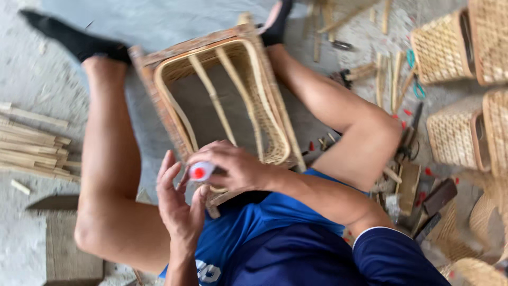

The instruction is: The person sits on the floor with a woven bamboo basket frame across their lap and weaves thin bamboo strips across the opening, pressing each strip into place. They apply glue from a squeeze bottle to the strips, tap them with a hammer, trim with pliers, and at the end pick up a knife.

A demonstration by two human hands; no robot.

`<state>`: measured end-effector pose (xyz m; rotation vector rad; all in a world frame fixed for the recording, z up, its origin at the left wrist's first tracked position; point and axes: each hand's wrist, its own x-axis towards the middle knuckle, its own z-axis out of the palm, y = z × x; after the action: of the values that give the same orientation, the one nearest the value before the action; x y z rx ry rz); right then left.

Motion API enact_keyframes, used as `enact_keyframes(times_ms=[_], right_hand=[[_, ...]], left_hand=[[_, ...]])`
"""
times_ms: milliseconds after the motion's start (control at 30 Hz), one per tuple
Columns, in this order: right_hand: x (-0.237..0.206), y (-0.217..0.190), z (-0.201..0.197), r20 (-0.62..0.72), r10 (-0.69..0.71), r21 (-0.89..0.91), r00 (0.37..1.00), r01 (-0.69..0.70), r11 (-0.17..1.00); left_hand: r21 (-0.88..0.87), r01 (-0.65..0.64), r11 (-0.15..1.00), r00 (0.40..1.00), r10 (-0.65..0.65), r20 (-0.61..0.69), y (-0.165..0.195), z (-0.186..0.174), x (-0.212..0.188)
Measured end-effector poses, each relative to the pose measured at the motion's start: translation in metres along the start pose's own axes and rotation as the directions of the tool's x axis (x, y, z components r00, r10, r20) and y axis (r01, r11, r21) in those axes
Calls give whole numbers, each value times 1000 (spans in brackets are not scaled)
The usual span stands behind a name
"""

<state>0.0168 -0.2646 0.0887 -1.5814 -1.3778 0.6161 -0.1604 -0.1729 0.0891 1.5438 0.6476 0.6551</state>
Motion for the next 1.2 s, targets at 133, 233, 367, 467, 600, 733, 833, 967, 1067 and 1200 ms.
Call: enact_keyframes(times_ms=[133,233,367,467,600,733,833,967,1067,1200], right_hand=[[-108,14,-113,-329,151,-133,932,-205,970],[-212,49,-185,-608,182,-240,773,-398,885],[-357,143,-257,-877,105,-216,468,-581,785],[-444,215,-279,-953,273,71,131,-779,623],[-478,262,-249,-917,238,-181,320,-866,466],[-459,272,-222,-953,295,40,68,-938,345],[-450,271,-223,-914,333,101,234,-661,743],[-443,274,-231,-966,188,-83,178,-900,427],[-438,264,-235,-947,297,-32,125,-953,300],[-440,229,-225,-917,394,64,56,-956,286]], left_hand=[[133,160,978,979,-175,104,-21,43,-12],[204,49,978,990,-75,123,-44,51,-26],[230,-9,973,990,-23,137,-64,59,-51],[254,53,966,991,-81,103,-62,66,-71],[367,162,916,981,-109,-159,-49,58,-69],[395,13,918,983,60,-171,-27,35,-35],[431,-23,902,966,131,-223,-14,27,-5],[470,-126,874,952,239,-190,-20,22,32],[496,-144,856,950,261,-174,-31,10,57],[487,-224,844,930,335,-153,-31,-17,99]])
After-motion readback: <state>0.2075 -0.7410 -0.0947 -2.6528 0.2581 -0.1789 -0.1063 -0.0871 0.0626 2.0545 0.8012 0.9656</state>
